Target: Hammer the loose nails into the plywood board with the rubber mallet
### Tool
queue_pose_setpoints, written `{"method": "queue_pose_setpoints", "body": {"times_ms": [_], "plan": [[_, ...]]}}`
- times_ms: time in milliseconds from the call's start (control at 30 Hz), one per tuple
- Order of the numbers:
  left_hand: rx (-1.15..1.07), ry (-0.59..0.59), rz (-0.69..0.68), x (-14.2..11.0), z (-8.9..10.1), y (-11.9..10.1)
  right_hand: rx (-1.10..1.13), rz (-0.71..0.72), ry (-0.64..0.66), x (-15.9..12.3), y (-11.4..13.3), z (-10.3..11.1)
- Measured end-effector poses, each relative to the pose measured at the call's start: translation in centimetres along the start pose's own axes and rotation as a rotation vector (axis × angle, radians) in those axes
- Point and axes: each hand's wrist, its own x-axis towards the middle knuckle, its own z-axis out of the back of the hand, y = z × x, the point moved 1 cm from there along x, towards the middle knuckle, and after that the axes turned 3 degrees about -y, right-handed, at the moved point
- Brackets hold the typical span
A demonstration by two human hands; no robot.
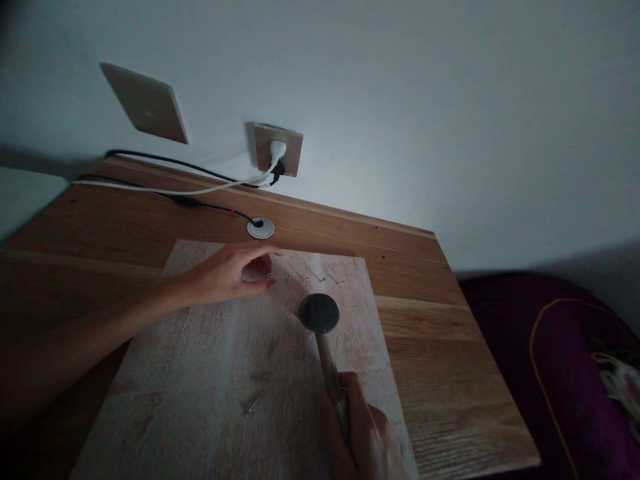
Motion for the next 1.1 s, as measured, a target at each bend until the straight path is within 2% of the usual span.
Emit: {"method": "queue_pose_setpoints", "body": {"times_ms": [133, 200, 233, 300, 367, 400, 500, 600, 767, 933, 1033, 1100], "plan": [[0.099, -0.118, -0.143, -0.1, 0.6, -0.9, 0.030, 0.028, 0.010, 1.3, 0.1, 0.6], [0.161, -0.171, -0.232, -0.6, 1.0, -2.3, 0.040, 0.028, 0.044, 1.7, 0.2, 0.7], [0.187, -0.162, -0.269, -1.0, 1.1, -3.2, 0.045, 0.016, 0.062, 1.8, 0.3, 0.7], [0.222, -0.075, -0.326, -2.1, 0.8, -5.1, 0.071, -0.019, 0.086, 2.0, 0.3, 0.5], [0.279, 0.040, -0.301, -3.3, 0.1, -7.0, 0.113, -0.033, 0.089, 2.0, 0.4, 0.3], [0.316, 0.050, -0.282, -3.9, -0.4, -7.8, 0.127, -0.026, 0.087, 2.0, 0.3, 0.1], [0.390, 0.164, -0.144, -4.9, -2.1, -9.2, 0.120, 0.010, 0.075, 2.0, 0.1, -0.3], [0.469, 0.254, -0.051, -5.0, -3.2, -9.6, 0.094, 0.054, 0.054, 2.0, -0.3, -0.6], [0.639, 0.413, -0.187, -4.2, -3.5, -10.3, 0.057, 0.187, 0.023, 1.9, -0.7, -0.6], [0.775, 0.401, -0.244, -3.9, -3.8, -12.2, -0.033, 0.224, -0.065, 1.9, -0.8, -0.3], [0.824, 0.365, -0.260, -3.9, -4.1, -12.7, -0.011, 0.249, -0.038, 1.9, -0.6, -0.4], [0.787, 0.361, -0.283, -3.9, -4.0, -12.2, 0.018, 0.241, -0.012, 1.9, -0.6, -0.6]]}}
